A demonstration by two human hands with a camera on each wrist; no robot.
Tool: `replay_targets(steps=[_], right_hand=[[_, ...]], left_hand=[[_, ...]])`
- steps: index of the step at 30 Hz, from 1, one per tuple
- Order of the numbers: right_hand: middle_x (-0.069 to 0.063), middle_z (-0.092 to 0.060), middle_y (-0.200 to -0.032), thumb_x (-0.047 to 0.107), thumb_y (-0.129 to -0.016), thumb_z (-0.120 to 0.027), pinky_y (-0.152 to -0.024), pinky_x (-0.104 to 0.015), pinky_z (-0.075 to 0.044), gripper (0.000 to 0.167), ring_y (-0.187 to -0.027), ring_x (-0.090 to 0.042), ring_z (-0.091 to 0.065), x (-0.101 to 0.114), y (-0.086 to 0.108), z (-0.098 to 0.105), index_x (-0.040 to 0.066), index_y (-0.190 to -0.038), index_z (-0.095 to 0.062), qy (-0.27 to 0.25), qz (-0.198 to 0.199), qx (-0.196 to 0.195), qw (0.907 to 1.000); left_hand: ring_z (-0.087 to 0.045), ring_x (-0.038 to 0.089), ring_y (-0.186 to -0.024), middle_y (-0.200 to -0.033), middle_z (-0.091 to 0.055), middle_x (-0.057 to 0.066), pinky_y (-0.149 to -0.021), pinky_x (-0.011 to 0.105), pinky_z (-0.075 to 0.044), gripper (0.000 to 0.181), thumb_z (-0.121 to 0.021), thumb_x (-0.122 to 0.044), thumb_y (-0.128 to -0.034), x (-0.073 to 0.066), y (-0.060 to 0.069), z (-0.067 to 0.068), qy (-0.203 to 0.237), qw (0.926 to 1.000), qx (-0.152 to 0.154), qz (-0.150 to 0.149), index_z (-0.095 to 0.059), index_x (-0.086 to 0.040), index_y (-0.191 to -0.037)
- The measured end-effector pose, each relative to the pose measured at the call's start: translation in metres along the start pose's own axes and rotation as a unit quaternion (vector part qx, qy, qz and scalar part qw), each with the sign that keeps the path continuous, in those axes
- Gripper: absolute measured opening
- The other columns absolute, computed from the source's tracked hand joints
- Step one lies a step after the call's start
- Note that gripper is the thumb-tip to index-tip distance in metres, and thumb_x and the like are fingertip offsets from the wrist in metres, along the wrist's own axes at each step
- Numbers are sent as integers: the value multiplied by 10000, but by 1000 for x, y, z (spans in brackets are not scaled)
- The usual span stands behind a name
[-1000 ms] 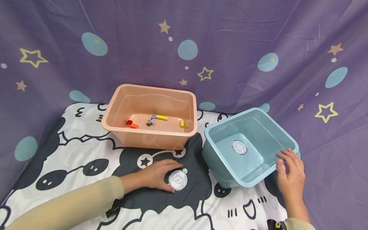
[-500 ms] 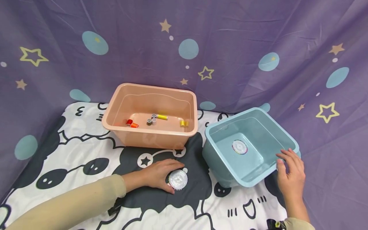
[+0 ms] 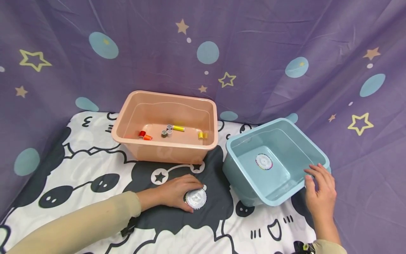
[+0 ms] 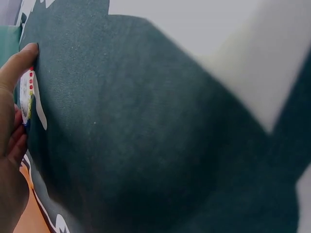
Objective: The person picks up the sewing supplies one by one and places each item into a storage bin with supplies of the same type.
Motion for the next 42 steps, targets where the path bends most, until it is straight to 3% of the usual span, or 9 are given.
replay_targets(steps=[18, 31, 37, 42], right_hand=[[-254, -710, -1266, 99, -1006, -597, -1209, -205, -302, 249, -1449, -139, -521, -2, -1, 0, -60, -1097, -765, 40, -131, 60, 9999], [-289, -703, -1252, 92, -1012, -589, -1209, -199, -297, 247, -1450, -116, -514, 0, 0, 1, -63, -1092, -764, 113, -185, 84, 9997], [-198, -721, -1283, 91, -1010, -594, -1203, -194, -301, 242, -1447, -133, -521, -2, 0, 0, -53, -1093, -769, 144, -223, 80, 9996], [-261, -713, -1254, 91, -1009, -597, -1205, -196, -300, 239, -1445, -113, -519, -1, -1, 0, -55, -1087, -769, 160, -196, 69, 9997]], left_hand=[[-552, 163, -1237, -1331, -623, 22, -1075, 268, -493, 772, -956, -462, -780, -4, -2, 3, -292, 9995, 48, -99, -696, -110, -1416], [-504, 195, -1360, -1466, -566, 46, -1144, 301, -459, 913, -934, -497, -790, -4, -6, 2, -501, 9984, 207, -132, -588, -88, -1529], [-515, 192, -1339, -1422, -582, 37, -1127, 288, -467, 831, -917, -516, -795, -5, -6, 2, -697, 9971, 220, -232, -652, -102, -1465], [-515, 173, -1339, -1423, -578, 29, -1121, 286, -472, 767, -878, -520, -836, -5, -6, -1, -857, 9955, 336, -245, -662, -113, -1449]])
Point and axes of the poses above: each hand's wrist, its own y-axis away from the middle knuckle, its own z-axis out of the back of the hand, x = y × z, the point moved 5 cm from there along -y, towards the middle knuckle
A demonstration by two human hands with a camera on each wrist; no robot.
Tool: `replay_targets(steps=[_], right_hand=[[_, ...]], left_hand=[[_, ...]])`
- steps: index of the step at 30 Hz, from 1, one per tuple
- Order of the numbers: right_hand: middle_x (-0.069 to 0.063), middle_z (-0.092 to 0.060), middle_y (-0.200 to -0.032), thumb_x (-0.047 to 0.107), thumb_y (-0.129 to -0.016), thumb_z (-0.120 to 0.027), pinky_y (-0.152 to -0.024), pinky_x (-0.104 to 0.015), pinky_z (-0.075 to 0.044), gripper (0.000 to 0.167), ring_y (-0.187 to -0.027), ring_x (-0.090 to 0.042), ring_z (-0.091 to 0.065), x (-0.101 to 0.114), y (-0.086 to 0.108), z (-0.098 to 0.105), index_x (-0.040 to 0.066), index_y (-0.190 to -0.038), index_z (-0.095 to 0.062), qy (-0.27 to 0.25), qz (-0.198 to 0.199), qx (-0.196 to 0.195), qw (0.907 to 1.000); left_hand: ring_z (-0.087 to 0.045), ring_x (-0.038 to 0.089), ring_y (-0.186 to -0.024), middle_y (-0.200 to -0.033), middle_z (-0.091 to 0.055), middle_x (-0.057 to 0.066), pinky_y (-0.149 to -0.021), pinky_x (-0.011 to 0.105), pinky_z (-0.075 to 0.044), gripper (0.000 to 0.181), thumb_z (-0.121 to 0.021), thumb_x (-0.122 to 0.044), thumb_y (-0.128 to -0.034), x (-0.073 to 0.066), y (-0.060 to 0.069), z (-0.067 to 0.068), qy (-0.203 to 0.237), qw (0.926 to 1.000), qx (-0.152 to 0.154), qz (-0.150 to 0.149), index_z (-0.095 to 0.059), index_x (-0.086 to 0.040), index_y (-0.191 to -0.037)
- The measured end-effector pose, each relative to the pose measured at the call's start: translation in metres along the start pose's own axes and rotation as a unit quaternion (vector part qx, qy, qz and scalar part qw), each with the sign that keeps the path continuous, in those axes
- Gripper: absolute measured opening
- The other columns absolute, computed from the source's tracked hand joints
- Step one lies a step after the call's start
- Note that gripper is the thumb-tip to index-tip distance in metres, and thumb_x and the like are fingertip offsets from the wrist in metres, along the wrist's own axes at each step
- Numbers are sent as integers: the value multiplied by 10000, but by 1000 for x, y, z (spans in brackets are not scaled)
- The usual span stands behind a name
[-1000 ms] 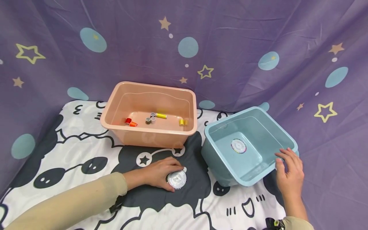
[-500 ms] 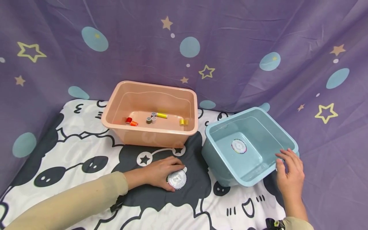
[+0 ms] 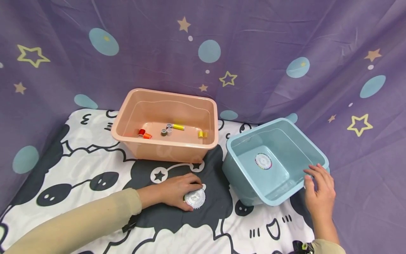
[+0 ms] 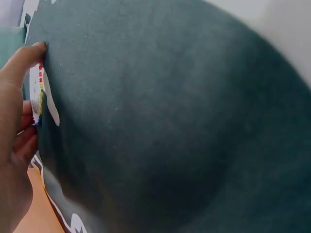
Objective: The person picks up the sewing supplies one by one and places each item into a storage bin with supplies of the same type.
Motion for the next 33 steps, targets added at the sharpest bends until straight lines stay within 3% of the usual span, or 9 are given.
replay_targets(steps=[7, 14, 21, 33], right_hand=[[-213, -725, -1265, 87, -1004, -596, -1195, -183, -306, 233, -1438, -104, -523, -1, 1, 0, -47, -1079, -772, 6, -11, -7, 10000], [11, -723, -1305, 91, -1002, -609, -1188, -180, -312, 224, -1431, -97, -528, -2, 1, 1, -33, -1080, -779, -19, -43, -14, 10000], [-252, -716, -1259, 91, -1008, -601, -1192, -179, -301, 232, -1441, -97, -516, 0, 0, 1, -42, -1088, -773, 20, -86, 91, 9999], [-265, -717, -1237, 64, -992, -610, -1188, -186, -314, 215, -1426, -84, -529, -2, -1, 2, -49, -1066, -778, -47, -21, -15, 10000]], left_hand=[[-512, 171, -1347, -1445, -572, 28, -1110, 282, -483, 797, -873, -532, -842, -2, -2, 0, -186, 9997, 155, 94, -634, -119, -1481], [-400, 199, -1532, -1652, -445, 48, -1215, 327, -402, 984, -866, -551, -848, -3, -2, 0, -158, 9992, 301, 206, -460, -102, -1624], [-344, 205, -1582, -1690, -415, 50, -1259, 329, -334, 994, -834, -578, -859, -3, -1, 0, -329, 9985, 399, 166, -439, -103, -1637], [-457, 200, -1495, -1614, -502, 50, -1188, 344, -441, 824, -818, -517, -915, -8, 3, -4, -143, 9989, 405, 165, -539, -107, -1574]])
Point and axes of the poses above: each hand's wrist, its own y-axis away from the middle knuckle, its own z-axis out of the back of the hand, x = y × z, the point moved 5 cm from there along -y, towards the middle knuckle
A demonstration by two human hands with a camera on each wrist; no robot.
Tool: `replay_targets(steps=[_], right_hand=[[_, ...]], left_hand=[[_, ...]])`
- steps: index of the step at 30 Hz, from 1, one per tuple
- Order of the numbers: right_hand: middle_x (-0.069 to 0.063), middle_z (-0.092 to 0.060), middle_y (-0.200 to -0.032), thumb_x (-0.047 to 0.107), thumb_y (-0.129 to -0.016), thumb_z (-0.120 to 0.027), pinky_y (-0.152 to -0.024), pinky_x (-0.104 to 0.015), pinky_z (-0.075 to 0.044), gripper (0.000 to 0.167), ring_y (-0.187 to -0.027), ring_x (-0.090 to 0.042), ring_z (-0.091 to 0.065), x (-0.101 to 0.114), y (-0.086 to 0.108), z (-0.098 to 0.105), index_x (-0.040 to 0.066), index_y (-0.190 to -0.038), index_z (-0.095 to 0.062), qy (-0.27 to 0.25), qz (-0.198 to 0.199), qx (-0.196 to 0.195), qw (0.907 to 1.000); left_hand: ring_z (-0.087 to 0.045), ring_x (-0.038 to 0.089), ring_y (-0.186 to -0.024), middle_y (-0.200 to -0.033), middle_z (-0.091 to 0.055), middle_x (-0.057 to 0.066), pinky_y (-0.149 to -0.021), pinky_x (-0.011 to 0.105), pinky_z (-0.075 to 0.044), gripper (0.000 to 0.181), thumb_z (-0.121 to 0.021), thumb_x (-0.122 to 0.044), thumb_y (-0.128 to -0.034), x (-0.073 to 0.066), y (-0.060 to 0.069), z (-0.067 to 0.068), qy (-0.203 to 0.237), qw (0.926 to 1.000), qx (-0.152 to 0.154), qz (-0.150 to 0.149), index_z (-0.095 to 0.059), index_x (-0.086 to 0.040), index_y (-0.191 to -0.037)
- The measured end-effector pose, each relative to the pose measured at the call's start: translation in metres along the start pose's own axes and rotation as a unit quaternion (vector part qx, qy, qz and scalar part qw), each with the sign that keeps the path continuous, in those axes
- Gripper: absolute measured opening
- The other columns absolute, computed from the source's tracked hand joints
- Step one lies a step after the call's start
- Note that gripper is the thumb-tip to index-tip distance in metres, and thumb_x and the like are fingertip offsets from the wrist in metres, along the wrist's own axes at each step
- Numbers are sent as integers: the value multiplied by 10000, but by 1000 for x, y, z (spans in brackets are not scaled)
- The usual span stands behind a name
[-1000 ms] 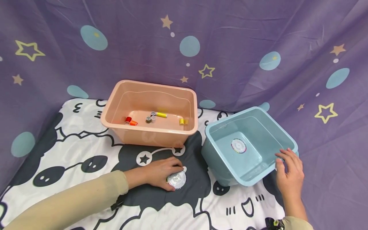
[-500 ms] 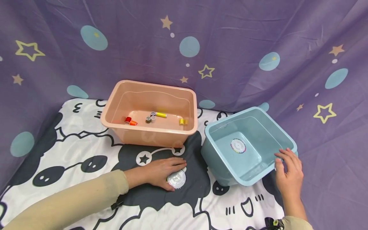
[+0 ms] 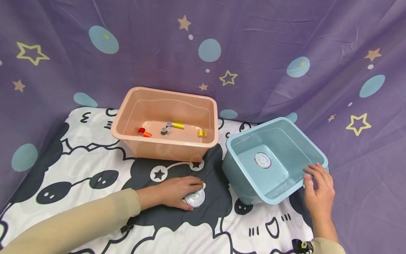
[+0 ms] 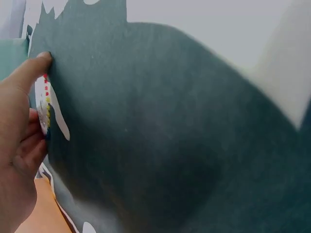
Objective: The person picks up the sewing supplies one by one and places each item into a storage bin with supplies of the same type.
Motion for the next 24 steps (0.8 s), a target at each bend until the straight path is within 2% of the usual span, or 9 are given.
replay_targets(steps=[6, 15, 22, 24], right_hand=[[-269, -716, -1235, 84, -997, -607, -1190, -187, -312, 225, -1426, -95, -532, 0, 0, 0, -48, -1066, -777, 7, 18, 7, 10000], [-272, -715, -1237, 79, -995, -601, -1186, -179, -310, 228, -1426, -87, -528, 3, 0, 0, -50, -1070, -774, 28, -27, 80, 10000], [-264, -714, -1249, 78, -999, -600, -1181, -167, -304, 226, -1435, -86, -519, 5, 0, 0, -47, -1078, -771, 64, -78, 147, 9998], [-259, -714, -1252, 77, -1001, -599, -1180, -166, -303, 225, -1436, -84, -517, 4, 0, 1, -46, -1080, -771, 69, -83, 150, 9998]], left_hand=[[-510, 176, -1421, -1552, -547, 46, -1134, 308, -484, 763, -838, -467, -920, -7, 0, 1, -97, 9999, -106, -43, -579, -100, -1538], [-526, 191, -1389, -1506, -576, 70, -1128, 294, -483, 729, -857, -422, -916, -9, 1, 2, -120, 9996, -203, -158, -601, -78, -1506], [-538, 212, -1373, -1493, -575, 91, -1123, 305, -490, 730, -868, -380, -914, -14, 2, 6, 33, 9995, -258, -184, -594, -58, -1508], [-543, 213, -1366, -1485, -575, 95, -1118, 297, -492, 733, -872, -373, -910, -16, 3, 7, -92, 9991, -335, -241, -593, -51, -1506]])
Point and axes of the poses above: each hand's wrist, its own y-axis away from the middle knuckle, its own z-axis out of the back of the hand, x = y × z, the point moved 5 cm from there along -y, towards the middle knuckle
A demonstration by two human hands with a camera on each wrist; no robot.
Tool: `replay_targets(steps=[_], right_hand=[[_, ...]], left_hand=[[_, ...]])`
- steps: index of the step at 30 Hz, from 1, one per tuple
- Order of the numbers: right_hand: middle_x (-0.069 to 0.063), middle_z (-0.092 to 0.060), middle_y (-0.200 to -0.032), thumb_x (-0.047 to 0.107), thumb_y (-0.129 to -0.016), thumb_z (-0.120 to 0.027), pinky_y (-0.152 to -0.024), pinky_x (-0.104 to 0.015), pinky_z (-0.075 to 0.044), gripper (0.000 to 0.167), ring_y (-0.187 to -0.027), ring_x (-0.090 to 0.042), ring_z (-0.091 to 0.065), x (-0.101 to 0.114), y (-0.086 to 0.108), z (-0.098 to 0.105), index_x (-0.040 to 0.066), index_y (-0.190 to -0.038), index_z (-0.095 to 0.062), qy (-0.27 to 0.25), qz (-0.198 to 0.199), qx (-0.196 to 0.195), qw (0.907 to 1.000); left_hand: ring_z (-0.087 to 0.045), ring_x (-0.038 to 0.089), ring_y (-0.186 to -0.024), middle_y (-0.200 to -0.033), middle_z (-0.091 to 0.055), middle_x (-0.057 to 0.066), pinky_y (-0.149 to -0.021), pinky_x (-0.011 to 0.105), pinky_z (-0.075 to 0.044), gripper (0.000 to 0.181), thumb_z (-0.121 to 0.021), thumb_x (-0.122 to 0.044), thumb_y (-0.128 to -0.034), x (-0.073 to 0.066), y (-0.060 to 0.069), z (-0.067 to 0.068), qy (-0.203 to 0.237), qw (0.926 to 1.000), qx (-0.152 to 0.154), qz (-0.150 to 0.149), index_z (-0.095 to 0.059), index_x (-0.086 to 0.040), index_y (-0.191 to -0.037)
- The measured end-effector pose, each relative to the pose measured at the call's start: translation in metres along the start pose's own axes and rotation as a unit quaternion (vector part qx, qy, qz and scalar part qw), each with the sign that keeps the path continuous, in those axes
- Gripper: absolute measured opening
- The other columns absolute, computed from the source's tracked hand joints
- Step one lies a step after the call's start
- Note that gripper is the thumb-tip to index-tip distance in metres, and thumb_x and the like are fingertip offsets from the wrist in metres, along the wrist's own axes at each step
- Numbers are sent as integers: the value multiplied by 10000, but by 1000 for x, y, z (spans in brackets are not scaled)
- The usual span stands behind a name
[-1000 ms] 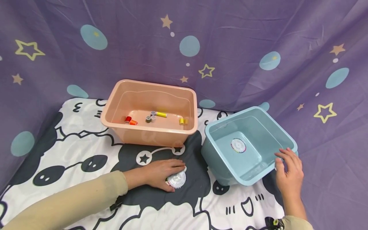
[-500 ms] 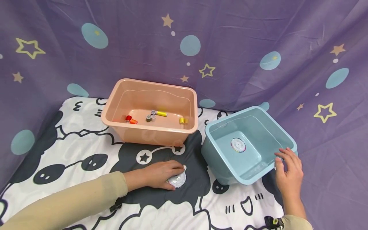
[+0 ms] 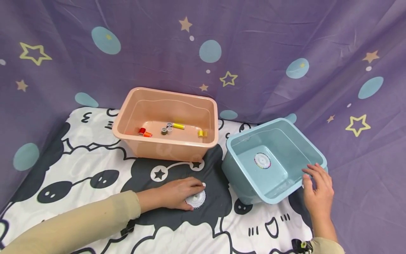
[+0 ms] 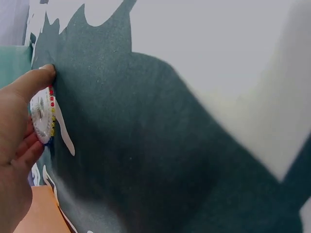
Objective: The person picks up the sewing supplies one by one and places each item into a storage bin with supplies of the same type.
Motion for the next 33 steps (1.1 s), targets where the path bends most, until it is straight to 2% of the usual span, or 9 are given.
replay_targets(steps=[4, 8, 12, 16, 18, 22, 25, 30, 33], right_hand=[[-214, -724, -1268, 76, -1001, -606, -1182, -171, -306, 220, -1434, -84, -520, 0, 0, 0, -48, -1079, -771, -24, 24, -23, 10000], [39, -722, -1314, 85, -1002, -617, -1184, -175, -307, 218, -1433, -82, -522, -1, 0, 0, -46, -1080, -772, -65, 32, -35, 10000], [308, -627, -1314, 98, -1007, -616, -1186, -175, -303, 223, -1436, -83, -520, -1, 0, 0, -44, -1081, -772, -84, 22, -50, 9999], [389, -579, -1310, 101, -1010, -607, -1186, -173, -299, 232, -1439, -85, -516, 0, 0, 0, -47, -1084, -769, -60, -2, -34, 10000], [330, -610, -1318, 97, -1010, -604, -1185, -171, -299, 232, -1441, -91, -515, 1, -1, 0, -46, -1088, -769, -37, -1, -14, 10000], [-31, -730, -1306, 81, -1011, -602, -1182, -167, -301, 224, -1443, -110, -519, 1, 0, 0, -45, -1090, -769, -2, 18, -2, 10000], [-241, -716, -1264, 74, -1011, -605, -1180, -165, -301, 218, -1444, -110, -517, 1, 0, 1, -47, -1089, -769, 1, 27, 8, 10000], [-236, -716, -1258, 71, -1007, -609, -1174, -162, -304, 212, -1441, -102, -518, -1, 1, 0, -36, -1086, -775, -24, -6, -10, 10000], [-230, -716, -1260, 72, -1007, -607, -1172, -160, -302, 214, -1441, -115, -520, -1, 0, 0, -30, -1087, -777, -26, -16, -12, 10000]], left_hand=[[-552, 201, -1341, -1462, -580, 89, -1096, 264, -497, 732, -889, -354, -887, -4, 1, 2, -299, 9993, -192, -105, -606, -54, -1491], [-548, 191, -1343, -1458, -575, 77, -1105, 261, -486, 727, -889, -344, -876, -6, 2, 5, -507, 9980, -347, -172, -611, -72, -1490], [-549, 205, -1353, -1455, -569, 75, -1133, 287, -472, 733, -888, -359, -875, -7, 3, 15, -732, 9954, -540, -284, -607, -88, -1496], [-552, 236, -1359, -1459, -571, 89, -1149, 324, -471, 726, -886, -354, -882, -6, 3, 28, -762, 9950, -585, -281, -607, -92, -1498], [-549, 240, -1363, -1469, -567, 91, -1149, 336, -474, 718, -875, -353, -893, -5, 3, 34, -757, 9952, -576, -235, -602, -97, -1506], [-546, 241, -1366, -1462, -569, 88, -1138, 343, -485, 721, -877, -387, -891, -4, 3, 48, -895, 9925, -790, -273, -613, -97, -1496], [-553, 236, -1349, -1443, -585, 86, -1117, 335, -501, 738, -903, -400, -864, -4, 2, 60, -920, 9902, -1002, -304, -633, -88, -1475], [-567, 236, -1302, -1420, -602, 101, -1082, 323, -528, 731, -932, -334, -838, -6, -1, 82, -489, 9916, -1163, -270, -650, -64, -1456], [-569, 239, -1302, -1417, -605, 105, -1090, 325, -524, 729, -936, -323, -835, -7, -4, 92, -391, 9918, -1189, -268, -652, -61, -1453]])
Point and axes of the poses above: each hand's wrist, its own y-axis away from the middle knuckle, its own z-axis out of the back of the hand, x = y × z, the point moved 5 cm from there along -y, towards the middle knuckle
